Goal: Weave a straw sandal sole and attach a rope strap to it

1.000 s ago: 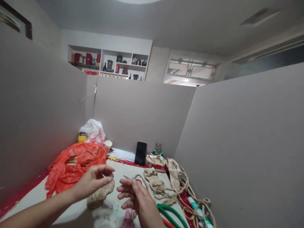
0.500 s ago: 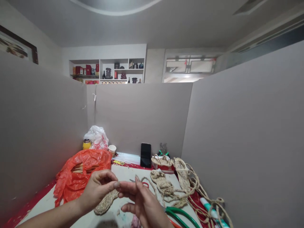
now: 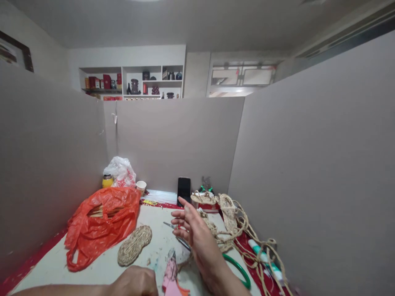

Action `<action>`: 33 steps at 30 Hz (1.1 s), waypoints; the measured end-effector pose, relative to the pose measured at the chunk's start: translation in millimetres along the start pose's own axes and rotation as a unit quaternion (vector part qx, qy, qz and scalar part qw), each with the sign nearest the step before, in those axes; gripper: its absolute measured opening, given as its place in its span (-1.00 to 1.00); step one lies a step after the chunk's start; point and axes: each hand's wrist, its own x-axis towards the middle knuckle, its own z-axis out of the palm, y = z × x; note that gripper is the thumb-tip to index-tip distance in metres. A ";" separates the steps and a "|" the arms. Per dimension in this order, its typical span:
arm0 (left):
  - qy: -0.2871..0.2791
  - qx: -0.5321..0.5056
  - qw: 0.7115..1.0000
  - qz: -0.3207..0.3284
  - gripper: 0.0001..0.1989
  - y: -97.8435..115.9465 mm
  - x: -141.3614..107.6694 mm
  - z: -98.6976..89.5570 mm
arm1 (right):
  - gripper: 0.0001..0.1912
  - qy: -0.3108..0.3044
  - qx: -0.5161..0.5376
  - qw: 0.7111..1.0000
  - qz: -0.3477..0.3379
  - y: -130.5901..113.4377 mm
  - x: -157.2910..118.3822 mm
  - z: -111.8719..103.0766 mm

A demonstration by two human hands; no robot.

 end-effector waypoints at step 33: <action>0.173 -0.479 0.754 -0.415 -0.30 -18.0 19.4 -66.5 | -0.51 -0.114 -0.389 0.818 -0.408 37.6 9.1 22.7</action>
